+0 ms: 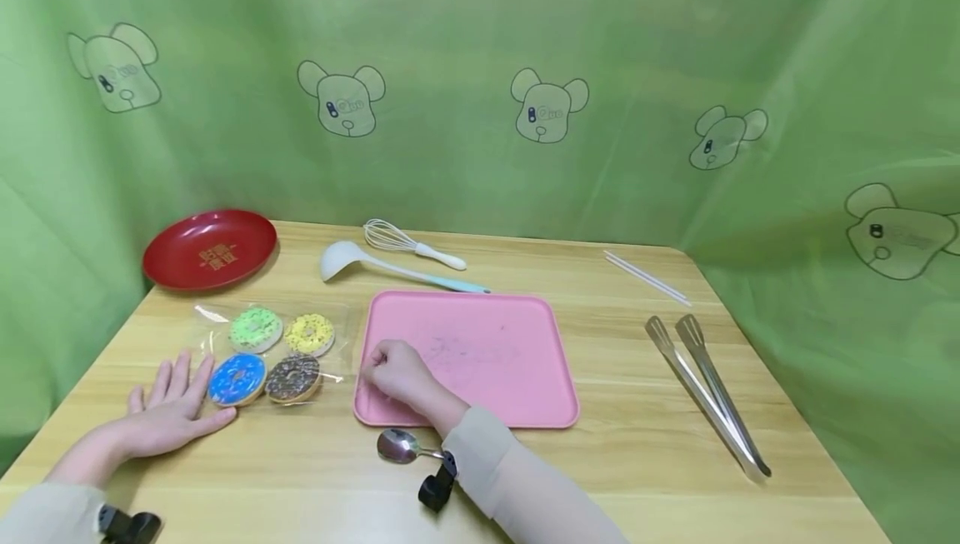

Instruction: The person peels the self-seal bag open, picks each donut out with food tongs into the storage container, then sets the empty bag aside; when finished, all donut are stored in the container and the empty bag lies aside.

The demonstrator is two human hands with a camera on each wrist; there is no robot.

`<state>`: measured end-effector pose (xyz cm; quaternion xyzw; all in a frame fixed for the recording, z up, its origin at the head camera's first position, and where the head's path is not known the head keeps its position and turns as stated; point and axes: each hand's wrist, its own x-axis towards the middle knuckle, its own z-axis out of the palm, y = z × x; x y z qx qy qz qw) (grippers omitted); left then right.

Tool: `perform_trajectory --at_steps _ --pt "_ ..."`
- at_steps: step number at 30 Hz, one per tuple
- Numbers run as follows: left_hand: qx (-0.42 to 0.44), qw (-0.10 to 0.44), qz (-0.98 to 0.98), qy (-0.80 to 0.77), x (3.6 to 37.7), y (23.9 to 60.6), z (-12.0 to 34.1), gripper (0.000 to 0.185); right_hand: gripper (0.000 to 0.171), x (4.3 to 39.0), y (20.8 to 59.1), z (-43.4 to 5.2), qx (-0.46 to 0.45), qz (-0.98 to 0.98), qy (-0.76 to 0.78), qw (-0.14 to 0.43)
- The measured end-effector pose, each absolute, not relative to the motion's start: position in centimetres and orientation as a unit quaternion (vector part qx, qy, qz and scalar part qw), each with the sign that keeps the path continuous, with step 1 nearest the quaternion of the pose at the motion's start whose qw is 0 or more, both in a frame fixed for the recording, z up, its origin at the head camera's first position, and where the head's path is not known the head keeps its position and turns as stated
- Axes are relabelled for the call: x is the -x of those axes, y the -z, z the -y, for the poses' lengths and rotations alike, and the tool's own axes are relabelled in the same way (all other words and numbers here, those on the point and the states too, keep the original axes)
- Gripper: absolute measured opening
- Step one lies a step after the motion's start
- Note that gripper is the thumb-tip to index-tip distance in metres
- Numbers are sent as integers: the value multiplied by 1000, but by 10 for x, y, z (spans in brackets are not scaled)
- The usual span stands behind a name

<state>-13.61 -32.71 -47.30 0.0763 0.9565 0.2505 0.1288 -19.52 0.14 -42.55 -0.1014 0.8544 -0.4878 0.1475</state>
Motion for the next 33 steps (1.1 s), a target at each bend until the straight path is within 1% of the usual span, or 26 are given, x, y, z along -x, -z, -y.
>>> perform_trajectory --at_steps 4,7,11,14,17,21,26,30,33 --pt "-74 126 -956 -253 133 469 322 101 10 196 425 -4 111 -839 504 176" --pt "-71 124 -956 -255 131 467 321 101 17 198 423 -5 120 -823 520 197" --pt "-69 118 -957 -255 131 466 321 99 26 203 422 -2 130 -825 513 199" --pt "-73 117 -957 -256 131 465 321 99 29 209 421 5 134 -837 497 186" --pt "-72 122 -957 -253 132 465 320 100 28 213 420 14 133 -844 489 175" --pt "-73 131 -955 -257 132 466 319 100 22 216 417 24 120 -852 482 167" --pt "-72 126 -955 -260 134 470 320 100 16 219 418 31 103 -871 457 150" --pt "-76 116 -954 -267 135 472 322 99 14 223 420 33 110 -881 439 135" --pt "-71 118 -955 -264 136 475 326 100 13 225 420 33 116 -877 446 137"
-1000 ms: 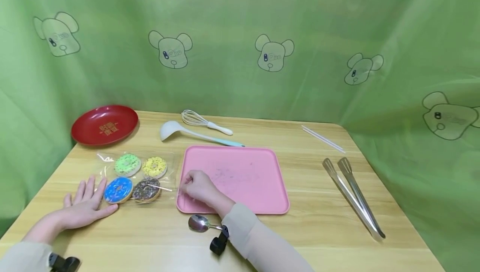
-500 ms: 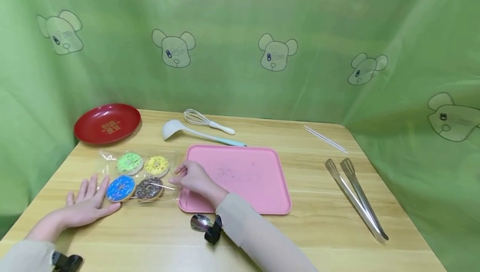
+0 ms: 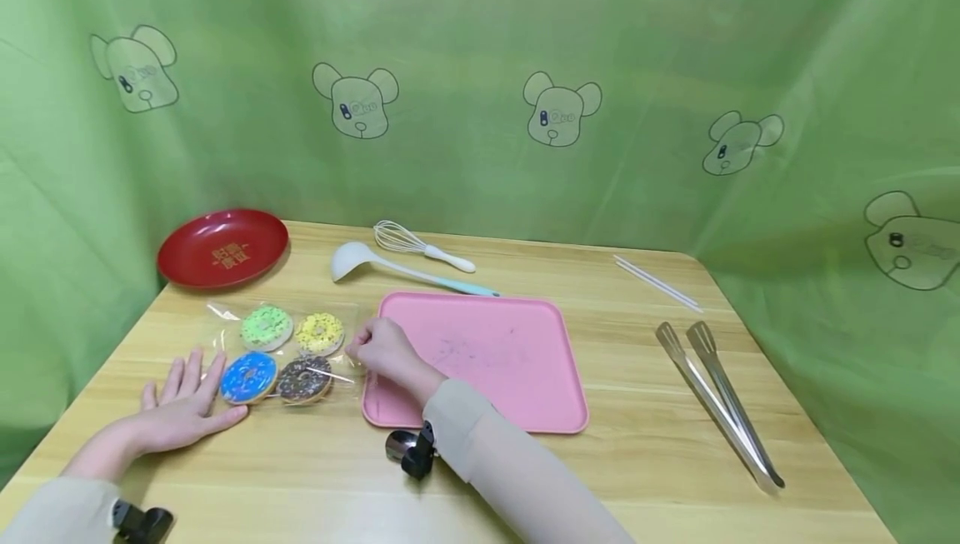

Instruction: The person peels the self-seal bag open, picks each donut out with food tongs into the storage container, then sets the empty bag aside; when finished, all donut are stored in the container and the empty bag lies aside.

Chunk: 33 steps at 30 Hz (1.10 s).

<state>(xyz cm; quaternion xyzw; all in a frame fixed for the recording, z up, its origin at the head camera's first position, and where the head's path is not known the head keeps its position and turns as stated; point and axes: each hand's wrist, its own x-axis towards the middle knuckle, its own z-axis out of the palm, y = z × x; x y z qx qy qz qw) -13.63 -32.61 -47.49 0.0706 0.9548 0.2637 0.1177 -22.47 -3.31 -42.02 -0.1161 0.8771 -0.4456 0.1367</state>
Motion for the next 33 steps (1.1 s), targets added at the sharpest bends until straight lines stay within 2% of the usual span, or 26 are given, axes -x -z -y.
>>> perform_trajectory --at_steps 6,11,21,29,33 --pt "-67 127 -954 -262 135 472 325 100 12 223 418 29 115 -857 479 152" --pt "-66 133 -953 -265 132 465 320 100 9 223 418 22 114 -854 487 143" --pt "-71 134 -955 -254 130 455 316 98 11 223 425 3 55 -798 579 159" --pt "-73 130 -959 -242 139 474 327 102 9 223 431 -9 64 -781 594 180" --pt "-71 129 -958 -246 137 474 326 101 23 229 427 -11 92 -778 586 207"
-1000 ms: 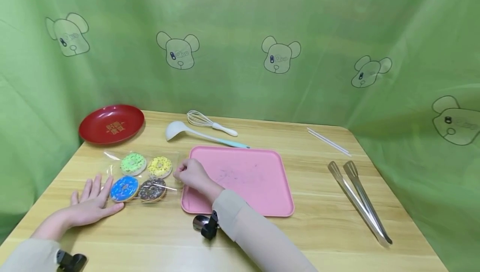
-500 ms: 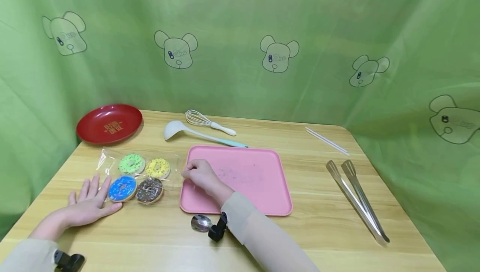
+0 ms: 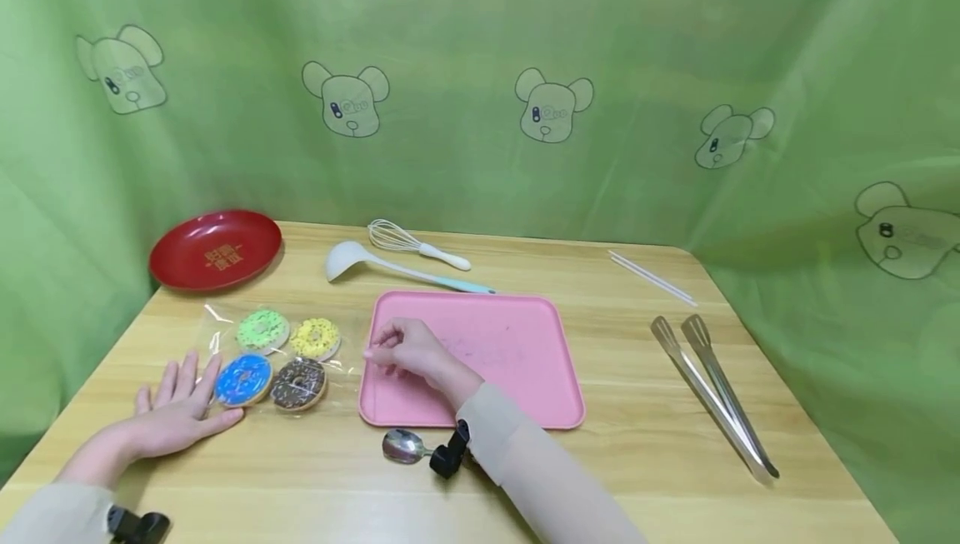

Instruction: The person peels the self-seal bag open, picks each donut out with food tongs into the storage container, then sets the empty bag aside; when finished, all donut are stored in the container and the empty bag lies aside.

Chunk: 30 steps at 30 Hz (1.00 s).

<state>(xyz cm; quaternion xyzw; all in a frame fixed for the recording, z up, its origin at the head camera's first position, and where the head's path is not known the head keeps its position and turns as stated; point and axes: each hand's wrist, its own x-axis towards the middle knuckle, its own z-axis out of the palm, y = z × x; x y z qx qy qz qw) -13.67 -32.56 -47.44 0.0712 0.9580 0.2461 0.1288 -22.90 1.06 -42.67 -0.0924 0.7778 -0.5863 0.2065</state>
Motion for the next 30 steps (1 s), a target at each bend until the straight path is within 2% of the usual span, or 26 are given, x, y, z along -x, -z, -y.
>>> perform_trajectory --at_steps 2,6,16,22,26,30 --pt "-72 125 -956 -254 135 474 326 101 26 233 424 -6 106 -781 579 209" --pt "-70 126 -955 -258 134 475 326 101 22 241 419 9 106 -808 546 193" --pt "-67 121 -954 -265 137 477 324 105 19 253 418 35 47 -858 486 158" --pt "-65 119 -956 -261 137 476 323 104 24 256 425 36 49 -842 511 166" --pt "-66 120 -956 -260 135 472 321 103 18 257 428 31 46 -824 539 171" --pt "-69 121 -954 -267 133 470 321 101 21 257 428 24 32 -810 558 177"
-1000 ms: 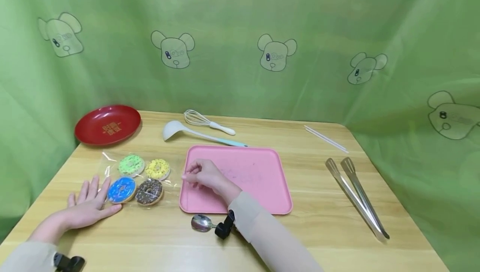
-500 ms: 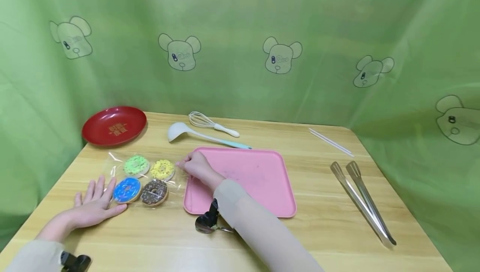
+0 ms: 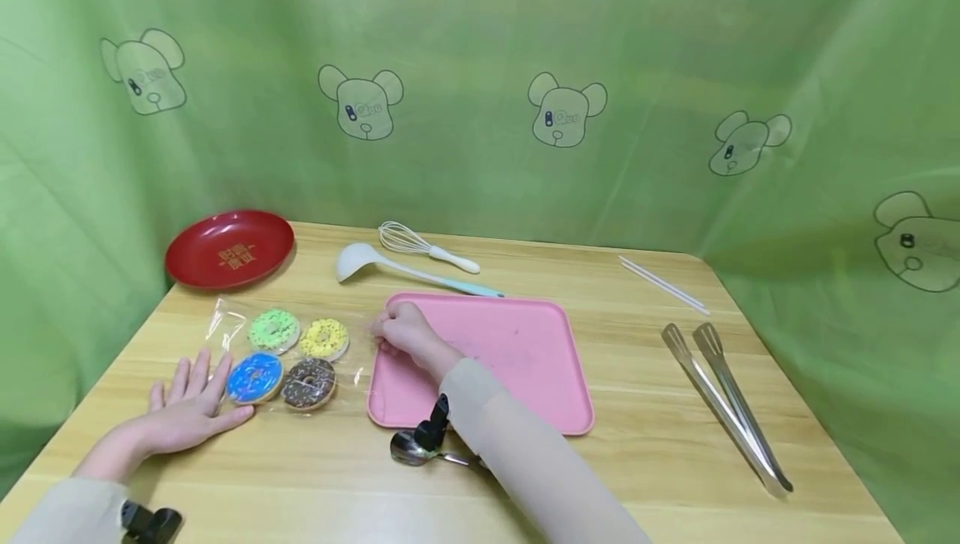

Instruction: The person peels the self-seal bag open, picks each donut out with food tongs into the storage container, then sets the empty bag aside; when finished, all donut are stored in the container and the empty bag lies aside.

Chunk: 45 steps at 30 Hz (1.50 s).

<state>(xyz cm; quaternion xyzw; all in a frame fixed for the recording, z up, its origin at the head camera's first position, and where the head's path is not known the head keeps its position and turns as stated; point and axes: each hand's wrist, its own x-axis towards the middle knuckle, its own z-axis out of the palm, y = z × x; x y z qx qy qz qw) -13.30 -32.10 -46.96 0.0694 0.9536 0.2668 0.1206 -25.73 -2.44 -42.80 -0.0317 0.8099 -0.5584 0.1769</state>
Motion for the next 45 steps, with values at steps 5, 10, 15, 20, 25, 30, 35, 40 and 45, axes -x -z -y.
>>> perform_trajectory --at_steps 5,10,15,20,25,30,35,40,45 --pt "-64 128 -956 -255 134 469 323 102 25 257 429 15 25 -805 564 183" --pt "-67 127 -955 -259 134 472 322 102 18 255 433 6 28 -793 578 190" --pt "-69 129 -954 -262 134 472 321 100 10 254 436 -3 30 -783 592 191" --pt "-66 135 -954 -259 132 465 319 98 7 252 434 -5 24 -773 600 205" --pt "-67 136 -955 -256 128 459 316 97 11 250 431 -3 -2 -769 597 227" --pt "-78 130 -955 -257 125 460 323 92 14 247 429 -4 -24 -758 603 249" --pt "-79 127 -957 -249 124 457 331 92 18 248 429 -8 -25 -752 606 257" --pt "-78 117 -959 -246 122 456 338 89 21 251 429 -12 -21 -753 601 266" --pt "-74 125 -960 -240 121 452 339 90 23 252 423 -23 -3 -752 604 264"
